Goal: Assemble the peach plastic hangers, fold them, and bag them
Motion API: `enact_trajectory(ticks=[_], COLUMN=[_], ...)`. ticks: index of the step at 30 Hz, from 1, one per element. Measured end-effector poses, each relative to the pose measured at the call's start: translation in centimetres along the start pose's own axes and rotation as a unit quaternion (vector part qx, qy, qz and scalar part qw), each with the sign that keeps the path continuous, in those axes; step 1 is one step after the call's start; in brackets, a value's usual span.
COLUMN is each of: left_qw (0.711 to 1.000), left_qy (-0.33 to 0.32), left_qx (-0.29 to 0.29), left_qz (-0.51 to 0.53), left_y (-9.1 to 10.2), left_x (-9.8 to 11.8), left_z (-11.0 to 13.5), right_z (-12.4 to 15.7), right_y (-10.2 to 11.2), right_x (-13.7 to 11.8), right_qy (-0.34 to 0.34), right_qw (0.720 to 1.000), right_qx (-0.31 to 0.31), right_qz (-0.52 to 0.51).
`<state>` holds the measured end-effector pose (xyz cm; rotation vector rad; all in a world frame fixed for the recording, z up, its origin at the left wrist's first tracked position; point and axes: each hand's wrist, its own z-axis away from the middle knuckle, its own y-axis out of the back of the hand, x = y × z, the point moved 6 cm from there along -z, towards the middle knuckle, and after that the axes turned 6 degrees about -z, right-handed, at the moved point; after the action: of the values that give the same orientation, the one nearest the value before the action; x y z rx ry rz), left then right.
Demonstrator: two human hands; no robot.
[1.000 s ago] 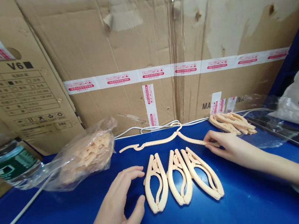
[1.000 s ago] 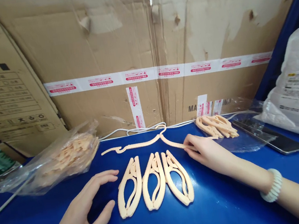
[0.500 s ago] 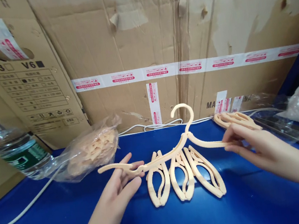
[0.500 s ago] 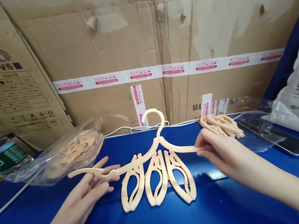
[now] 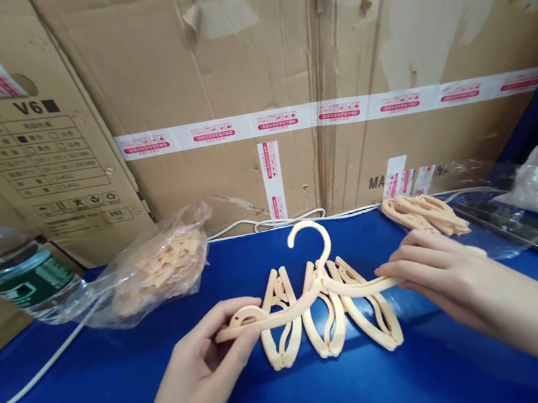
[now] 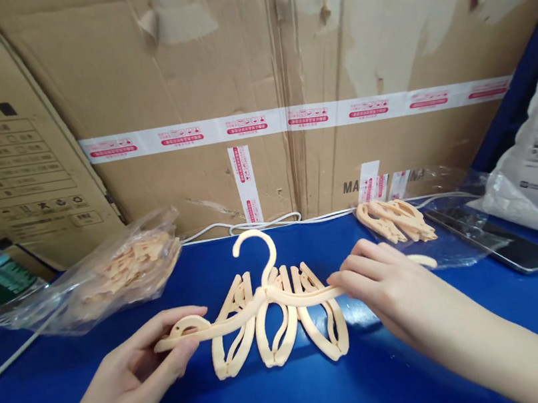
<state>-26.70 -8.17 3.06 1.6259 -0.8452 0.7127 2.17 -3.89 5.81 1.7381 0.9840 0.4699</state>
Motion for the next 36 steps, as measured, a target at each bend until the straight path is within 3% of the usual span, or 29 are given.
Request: enact_trajectory(ticks=[4, 10, 16, 20, 23, 28, 32, 36], left_qw=[1.0, 1.0, 0.999, 0.999, 0.998, 0.998, 0.995, 0.987], left_qy=[0.014, 0.027, 0.022, 0.014, 0.005, -0.008, 0.035, 0.079], left_qx=[0.0, -0.001, -0.025, -0.025, -0.004, 0.021, 0.037, 0.055], left_qz=[-0.013, -0.004, 0.018, 0.043, 0.059, 0.052, 0.085, 0.128], left_y=[0.0, -0.3, -0.3, -0.3, -0.2, 0.1, -0.2, -0.6], left_x=[-0.4, -0.2, -0.6, -0.3, -0.2, -0.4, -0.1, 0.2], left_z=[0.0, 0.0, 0.1, 0.3, 0.3, 0.0, 0.1, 0.4], right_z=[0.3, 0.6, 0.4, 0.3, 0.1, -0.4, -0.2, 0.0], right_y=[0.6, 0.4, 0.7, 0.7, 0.2, -0.4, -0.5, -0.6], right_x=[0.1, -0.4, -0.7, -0.1, 1.1, 2.0, 2.5, 2.6], right_qy=[0.023, 0.048, 0.02, -0.031, -0.09, -0.148, -0.22, -0.232], right_qw=[0.987, 0.972, 0.987, 0.992, 0.977, 0.948, 0.908, 0.885], right_qx=[0.066, 0.075, 0.09, 0.123, 0.12, 0.045, 0.033, 0.043], right_qz=[0.145, 0.22, 0.134, -0.017, -0.152, -0.277, -0.354, -0.4])
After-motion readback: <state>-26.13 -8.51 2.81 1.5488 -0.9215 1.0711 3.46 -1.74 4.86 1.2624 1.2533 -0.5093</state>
